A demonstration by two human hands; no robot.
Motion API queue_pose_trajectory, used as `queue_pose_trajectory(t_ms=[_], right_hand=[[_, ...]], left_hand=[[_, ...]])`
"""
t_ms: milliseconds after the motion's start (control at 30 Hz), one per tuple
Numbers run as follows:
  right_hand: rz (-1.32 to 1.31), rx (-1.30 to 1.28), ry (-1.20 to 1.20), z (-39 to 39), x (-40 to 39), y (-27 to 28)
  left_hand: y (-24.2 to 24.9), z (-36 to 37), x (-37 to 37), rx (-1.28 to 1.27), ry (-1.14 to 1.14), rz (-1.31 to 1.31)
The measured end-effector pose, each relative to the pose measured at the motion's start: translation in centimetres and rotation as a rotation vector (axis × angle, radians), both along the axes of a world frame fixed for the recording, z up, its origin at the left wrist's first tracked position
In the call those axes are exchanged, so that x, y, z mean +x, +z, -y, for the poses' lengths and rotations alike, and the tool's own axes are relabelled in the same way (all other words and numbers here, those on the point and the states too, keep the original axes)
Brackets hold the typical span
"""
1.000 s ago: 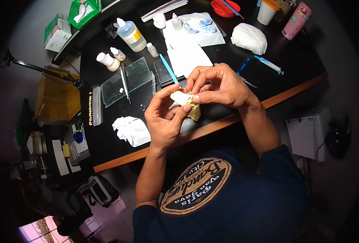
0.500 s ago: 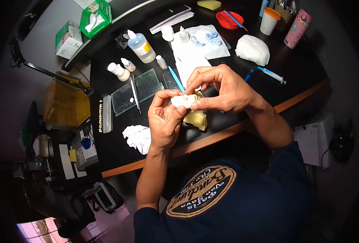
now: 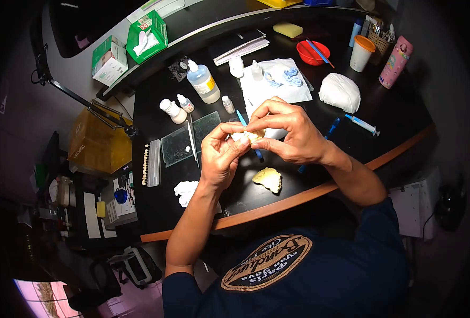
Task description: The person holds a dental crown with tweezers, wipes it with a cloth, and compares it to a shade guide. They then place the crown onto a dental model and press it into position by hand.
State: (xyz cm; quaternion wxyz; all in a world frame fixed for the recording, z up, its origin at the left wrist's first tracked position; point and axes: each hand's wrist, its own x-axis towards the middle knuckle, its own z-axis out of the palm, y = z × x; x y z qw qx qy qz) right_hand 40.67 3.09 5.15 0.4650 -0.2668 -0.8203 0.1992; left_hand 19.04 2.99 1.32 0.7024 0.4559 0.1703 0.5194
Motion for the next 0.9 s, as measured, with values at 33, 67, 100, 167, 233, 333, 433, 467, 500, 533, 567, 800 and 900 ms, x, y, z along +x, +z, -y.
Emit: queue_pose_trajectory(t_ms=[33, 67, 100, 167, 233, 333, 433, 467, 500, 533, 567, 800, 900], right_hand=[[-0.025, 0.017, -0.004, -0.1, -0.2, -0.4], [-0.048, 0.032, -0.008, -0.2, -0.3, -0.7], [-0.052, 0.046, -0.014, -0.3, -0.4, -0.8], [-0.055, 0.067, -0.021, -0.2, -0.5, -1.0], [-0.051, 0.063, -0.022, -0.2, -0.6, -1.1], [-0.028, 0.074, -0.018, -0.4, -0.7, -1.5], [-0.037, 0.102, -0.026, -0.4, -1.0, -2.1], [-0.032, 0.132, -0.031, -0.4, -1.0, -2.2], [-0.026, 0.162, -0.033, -0.5, -1.1, -2.3], [-0.02, 0.193, -0.034, -0.6, -1.1, -2.4], [-0.009, 0.212, -0.043, -0.6, -1.0, -2.4], [0.052, 0.201, -0.027, -0.5, -0.6, -2.4], [0.06, 0.236, -0.025, -0.4, -0.7, -2.2]], left_hand=[[-0.3, -0.2, -0.1, 0.012, 0.013, -0.007], [-0.5, -0.3, -0.2, 0.022, 0.025, -0.013], [-0.7, -0.4, -0.2, 0.037, 0.027, -0.012], [-1.0, -0.6, -0.4, 0.059, 0.038, -0.007], [-1.2, -0.6, -0.5, 0.096, 0.061, -0.044], [-1.1, -0.3, -0.6, 0.13, 0.082, -0.104], [-1.1, -0.5, -0.6, 0.26, 0.136, -0.191], [-0.6, -0.3, -0.5, 0.274, 0.163, -0.239], [-0.3, -0.1, -0.4, 0.289, 0.192, -0.288], [-0.2, 0.0, -0.4, 0.303, 0.222, -0.337], [-0.5, -0.2, -0.6, 0.291, 0.214, -0.347], [-1.1, -0.6, -1.2, 0.207, 0.102, -0.283], [-0.9, -0.6, -1.3, 0.163, 0.067, -0.291]])
